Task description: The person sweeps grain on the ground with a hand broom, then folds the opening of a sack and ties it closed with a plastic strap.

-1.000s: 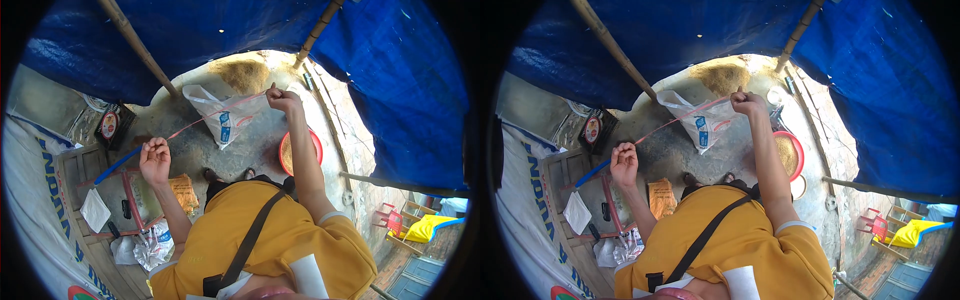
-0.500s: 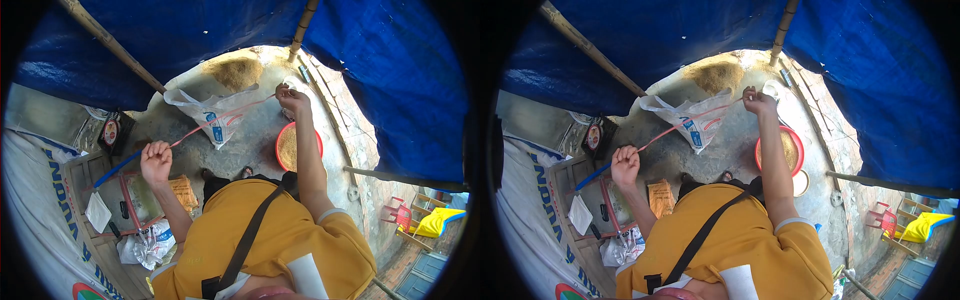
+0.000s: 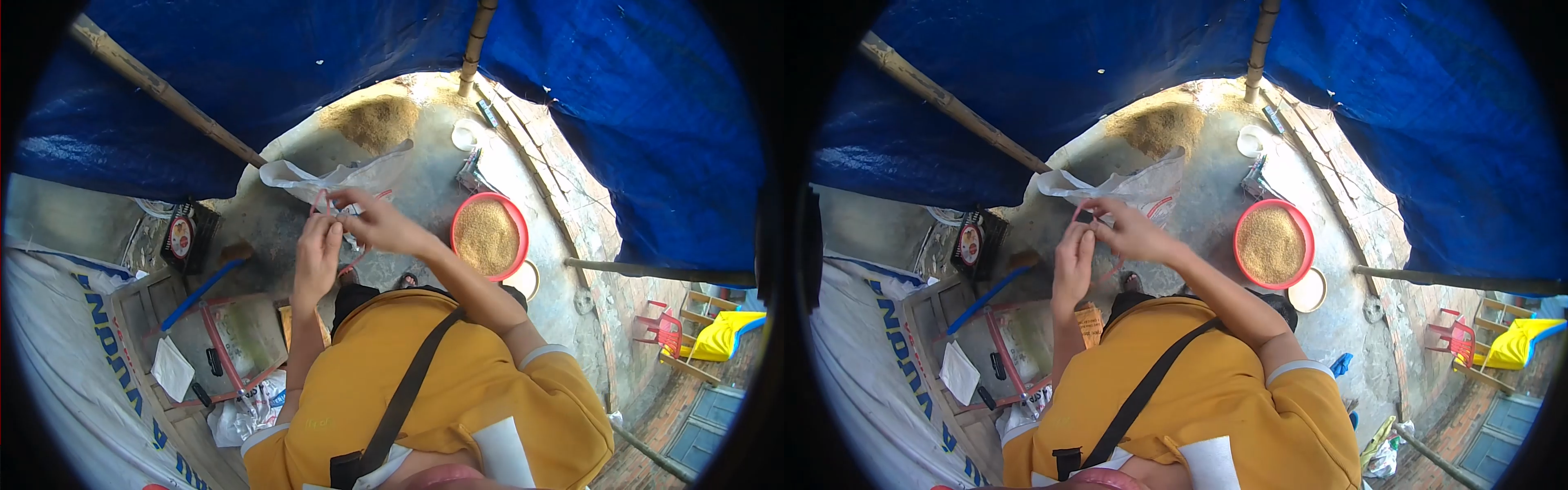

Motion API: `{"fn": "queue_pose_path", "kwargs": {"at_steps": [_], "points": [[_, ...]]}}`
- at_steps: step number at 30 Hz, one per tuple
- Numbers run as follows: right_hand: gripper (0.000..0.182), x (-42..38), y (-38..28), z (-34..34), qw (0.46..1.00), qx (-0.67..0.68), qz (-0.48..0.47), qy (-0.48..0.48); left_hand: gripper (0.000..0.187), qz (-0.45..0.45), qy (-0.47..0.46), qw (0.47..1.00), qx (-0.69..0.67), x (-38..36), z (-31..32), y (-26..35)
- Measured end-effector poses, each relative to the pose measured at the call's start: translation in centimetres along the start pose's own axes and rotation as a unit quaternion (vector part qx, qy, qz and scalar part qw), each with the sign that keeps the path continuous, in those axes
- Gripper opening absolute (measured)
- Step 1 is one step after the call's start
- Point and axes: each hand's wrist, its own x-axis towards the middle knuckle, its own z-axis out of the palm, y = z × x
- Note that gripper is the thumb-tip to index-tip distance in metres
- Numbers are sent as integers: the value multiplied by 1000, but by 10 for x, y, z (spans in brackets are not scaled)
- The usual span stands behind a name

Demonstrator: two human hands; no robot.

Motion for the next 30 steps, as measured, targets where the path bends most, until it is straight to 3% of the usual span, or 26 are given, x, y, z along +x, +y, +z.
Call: {"fn": "queue_pose_path", "kwargs": {"at_steps": [2, 3, 5, 10, 12, 17, 20, 26, 30], "points": [[30, 5, 14, 16, 953, -241, -184, -21, 23, 12, 2, 1000, -15, 3, 1, -7], [30, 8, 10, 19, 953, -242, -184, -14, 23, 15, -3, 1000, -17, 5, -4, -8], [30, 10, 3, 24, 984, -170, -20, -43, 21, -63, -58, 992, -94, 5, -18, -9], [25, 30, 30, 42, 957, -255, -133, 31, 10, -92, -28, 988, -122, 7, -33, -28], [27, 33, 32, 46, 889, -441, -123, 28, 5, -88, 12, 971, -224, 9, -38, -31], [27, 39, 41, 53, 867, -492, -63, 43, 21, -27, -114, 993, -16, 15, -54, -49], [25, 46, 44, 46, 855, -512, -44, 73, 14, -12, -146, 988, 40, 21, -66, -60], [25, 38, 24, 6, 865, -456, -46, 204, 11, 9, -84, 981, 177, 29, -115, -105], [25, 28, 5, -30, 854, -432, -41, 285, 13, -78, -72, 981, 164, 30, -143, -117]]}}
